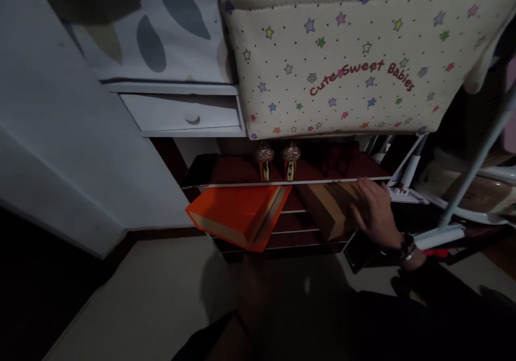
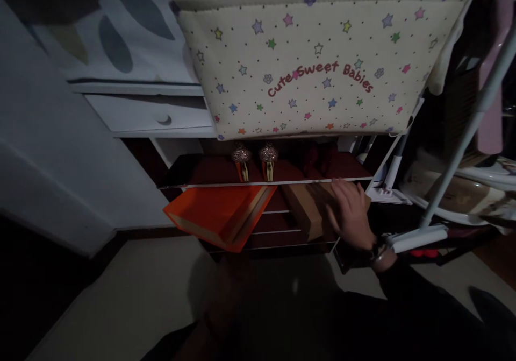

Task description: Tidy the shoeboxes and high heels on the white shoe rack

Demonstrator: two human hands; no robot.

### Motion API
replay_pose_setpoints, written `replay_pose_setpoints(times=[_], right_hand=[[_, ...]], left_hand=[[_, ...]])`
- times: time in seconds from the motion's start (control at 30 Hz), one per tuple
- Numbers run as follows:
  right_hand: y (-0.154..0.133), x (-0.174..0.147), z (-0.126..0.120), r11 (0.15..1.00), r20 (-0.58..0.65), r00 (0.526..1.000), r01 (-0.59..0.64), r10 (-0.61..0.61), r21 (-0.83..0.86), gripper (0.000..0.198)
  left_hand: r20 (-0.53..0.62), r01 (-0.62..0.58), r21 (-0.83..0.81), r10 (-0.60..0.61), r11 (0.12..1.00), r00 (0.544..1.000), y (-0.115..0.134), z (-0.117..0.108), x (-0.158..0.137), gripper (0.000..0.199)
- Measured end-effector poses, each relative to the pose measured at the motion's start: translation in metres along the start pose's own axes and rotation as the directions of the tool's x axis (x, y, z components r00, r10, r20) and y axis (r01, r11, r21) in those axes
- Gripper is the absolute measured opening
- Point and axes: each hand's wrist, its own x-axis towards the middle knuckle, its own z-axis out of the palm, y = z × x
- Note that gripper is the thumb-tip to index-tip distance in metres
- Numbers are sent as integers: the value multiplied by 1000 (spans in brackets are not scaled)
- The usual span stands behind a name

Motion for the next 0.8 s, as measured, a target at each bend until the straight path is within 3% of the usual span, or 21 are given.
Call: replay_pose_setpoints(times=[0.1, 0.2, 0.27, 0.37, 0.43, 0.53, 0.67, 0.73, 0.8], right_hand=[[25, 60, 3, 998, -9, 1000, 27, -28, -50, 77], [49, 95, 13, 985, 118, 993, 2, 19, -172, 66], [66, 97, 18, 954, 149, 974, -124, 170, -273, 64], [86, 81, 17, 850, 49, 901, -387, 431, -357, 74], [86, 71, 12, 852, -1, 907, -396, 421, -342, 76], [55, 68, 3, 962, -10, 985, -168, 169, -215, 67], [-18, 80, 10, 988, 58, 989, 128, -133, 83, 73], [-51, 92, 24, 977, 74, 993, 79, -95, 200, 73], [-75, 108, 43, 961, 59, 997, -57, 42, 271, 74]], left_hand=[[-70, 135, 9, -134, 991, 989, -22, 6, -13, 19], [-113, 204, 35, -199, 978, 973, -25, 21, -21, 19], [-145, 225, 65, -214, 972, 966, -23, 31, -23, 17], [-172, 242, 90, -225, 966, 959, -22, 39, -23, 19], [-148, 231, 112, -214, 967, 966, -24, 40, -23, 19], [-108, 224, 132, -210, 966, 972, -31, 37, -21, 18], [-77, 224, 122, -216, 967, 973, -38, 34, -18, 19], [-66, 210, 130, -203, 969, 977, -39, 34, -17, 20], [-76, 207, 143, -197, 968, 977, -39, 36, -18, 20]])
